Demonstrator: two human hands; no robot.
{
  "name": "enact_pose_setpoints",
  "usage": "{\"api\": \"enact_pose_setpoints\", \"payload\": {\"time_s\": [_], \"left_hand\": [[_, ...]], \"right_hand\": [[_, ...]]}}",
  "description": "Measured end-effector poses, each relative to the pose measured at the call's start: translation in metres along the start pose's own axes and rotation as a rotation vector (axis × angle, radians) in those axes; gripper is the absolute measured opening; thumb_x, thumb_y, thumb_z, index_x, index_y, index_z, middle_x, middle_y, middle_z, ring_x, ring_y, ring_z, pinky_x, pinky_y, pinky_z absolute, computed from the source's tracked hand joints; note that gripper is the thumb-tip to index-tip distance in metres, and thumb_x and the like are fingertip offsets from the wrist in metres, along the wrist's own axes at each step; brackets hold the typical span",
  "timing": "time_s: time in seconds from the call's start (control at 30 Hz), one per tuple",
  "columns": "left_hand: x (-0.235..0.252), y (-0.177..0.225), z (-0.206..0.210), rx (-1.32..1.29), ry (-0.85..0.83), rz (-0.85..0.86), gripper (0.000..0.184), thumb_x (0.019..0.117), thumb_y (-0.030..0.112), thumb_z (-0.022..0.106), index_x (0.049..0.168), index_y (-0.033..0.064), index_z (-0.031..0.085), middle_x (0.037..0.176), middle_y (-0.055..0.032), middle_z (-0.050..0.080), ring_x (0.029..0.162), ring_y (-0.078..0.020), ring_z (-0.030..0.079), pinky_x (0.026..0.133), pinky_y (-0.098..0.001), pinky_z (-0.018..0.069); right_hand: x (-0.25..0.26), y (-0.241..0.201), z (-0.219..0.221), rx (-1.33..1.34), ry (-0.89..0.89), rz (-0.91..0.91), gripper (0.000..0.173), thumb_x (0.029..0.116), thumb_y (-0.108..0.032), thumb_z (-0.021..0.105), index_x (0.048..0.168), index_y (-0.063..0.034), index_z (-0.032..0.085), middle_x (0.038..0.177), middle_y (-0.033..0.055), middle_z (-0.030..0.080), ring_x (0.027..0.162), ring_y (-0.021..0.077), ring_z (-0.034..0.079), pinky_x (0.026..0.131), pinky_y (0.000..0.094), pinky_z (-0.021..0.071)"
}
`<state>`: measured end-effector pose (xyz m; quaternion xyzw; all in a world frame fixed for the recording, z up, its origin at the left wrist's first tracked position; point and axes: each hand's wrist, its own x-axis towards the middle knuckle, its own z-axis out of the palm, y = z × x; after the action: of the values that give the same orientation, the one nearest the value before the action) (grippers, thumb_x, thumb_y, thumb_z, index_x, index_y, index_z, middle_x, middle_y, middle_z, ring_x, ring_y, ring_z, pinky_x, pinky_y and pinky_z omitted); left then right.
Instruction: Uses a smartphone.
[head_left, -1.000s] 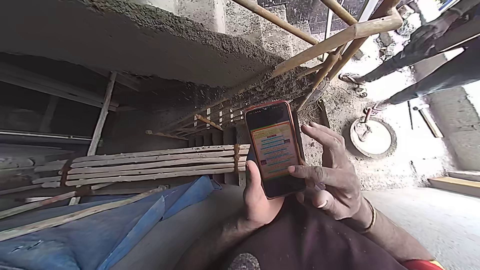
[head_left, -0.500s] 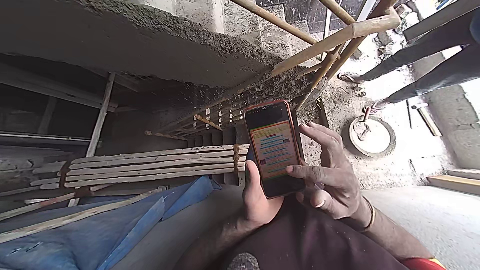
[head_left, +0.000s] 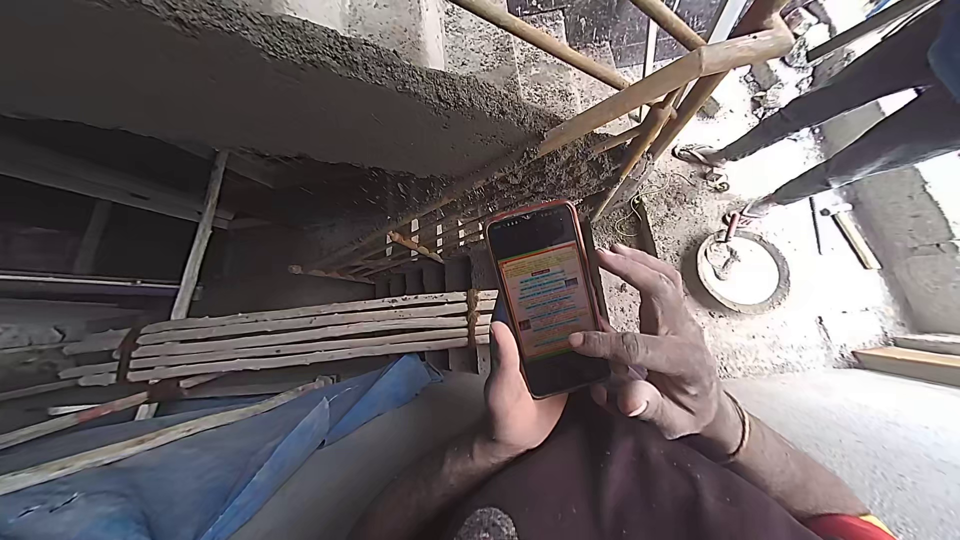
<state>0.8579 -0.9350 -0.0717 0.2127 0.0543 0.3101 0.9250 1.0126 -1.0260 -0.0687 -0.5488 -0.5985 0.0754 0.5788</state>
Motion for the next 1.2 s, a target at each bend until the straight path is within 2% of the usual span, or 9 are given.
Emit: {"api": "enact_pose_setpoints", "payload": {"time_s": [0.37, 0.47, 0.63, 0.9, 1.03, 1.2], "left_hand": [[0.0005, 0.0012, -0.0017, 0.003, -0.01, -0.006, 0.059, 0.101, 0.057, 0.049, 0.14, 0.0133, 0.056, 0.132, -0.0132, 0.065, 0.126, -0.0269, 0.061, 0.106, -0.0501, 0.049], [0.0003, 0.0006, 0.0, 0.009, 0.009, 0.012, 0.057, 0.1008, 0.056, 0.05, 0.138, 0.0131, 0.057, 0.13, -0.0137, 0.066, 0.121, -0.0271, 0.064, 0.101, -0.0491, 0.0532], [0.0003, 0.0019, -0.0003, -0.013, -0.003, -0.011, 0.057, 0.1007, 0.056, 0.05, 0.138, 0.0137, 0.058, 0.131, -0.0122, 0.066, 0.125, -0.026, 0.062, 0.105, -0.0492, 0.0498], [-0.0002, 0.0011, 0.0, 0.002, 0.007, 0.001, 0.058, 0.1007, 0.057, 0.05, 0.138, 0.013, 0.057, 0.13, -0.014, 0.066, 0.121, -0.0274, 0.064, 0.1, -0.0497, 0.0533], [-0.0007, 0.0007, -0.0027, 0.0, 0.008, -0.002, 0.058, 0.1008, 0.056, 0.051, 0.139, 0.0129, 0.056, 0.132, -0.0137, 0.065, 0.125, -0.0274, 0.062, 0.105, -0.0509, 0.0499], [-0.0011, 0.0016, -0.0007, 0.002, 0.02, -0.016, 0.058, 0.1001, 0.057, 0.051, 0.138, 0.014, 0.057, 0.131, -0.0124, 0.066, 0.124, -0.0261, 0.062, 0.104, -0.0498, 0.0507]], "right_hand": [[-0.0007, 0.0012, -0.0005, 0.001, 0.002, -0.002, 0.05, 0.1001, -0.065, 0.045, 0.111, -0.0279, 0.077, 0.158, 0.0142, 0.042, 0.153, 0.0362, 0.025, 0.123, 0.0551, 0.027], [-0.0007, 0.0009, 0.0004, 0.01, 0.006, 0.0, 0.05, 0.1001, -0.064, 0.046, 0.11, -0.0266, 0.078, 0.158, 0.0156, 0.042, 0.152, 0.0371, 0.026, 0.122, 0.0552, 0.0283], [-0.0006, 0.0008, 0.0002, 0.006, 0.003, 0.003, 0.049, 0.1002, -0.064, 0.046, 0.11, -0.0278, 0.077, 0.158, 0.0143, 0.042, 0.153, 0.0363, 0.025, 0.123, 0.0552, 0.027], [-0.0011, 0.0016, 0.0016, 0.008, 0.01, -0.001, 0.05, 0.0998, -0.065, 0.046, 0.11, -0.0279, 0.077, 0.157, 0.0146, 0.042, 0.152, 0.0367, 0.026, 0.122, 0.0555, 0.0281], [-0.0017, 0.0018, 0.0016, 0.008, 0.007, 0.003, 0.049, 0.0996, -0.065, 0.047, 0.11, -0.0274, 0.078, 0.158, 0.0154, 0.042, 0.152, 0.0377, 0.026, 0.122, 0.0564, 0.0282], [-0.0021, 0.0016, 0.0011, 0.01, 0.004, 0.005, 0.049, 0.0999, -0.064, 0.047, 0.111, -0.0276, 0.077, 0.158, 0.0145, 0.042, 0.153, 0.0369, 0.024, 0.122, 0.0555, 0.027]]}}
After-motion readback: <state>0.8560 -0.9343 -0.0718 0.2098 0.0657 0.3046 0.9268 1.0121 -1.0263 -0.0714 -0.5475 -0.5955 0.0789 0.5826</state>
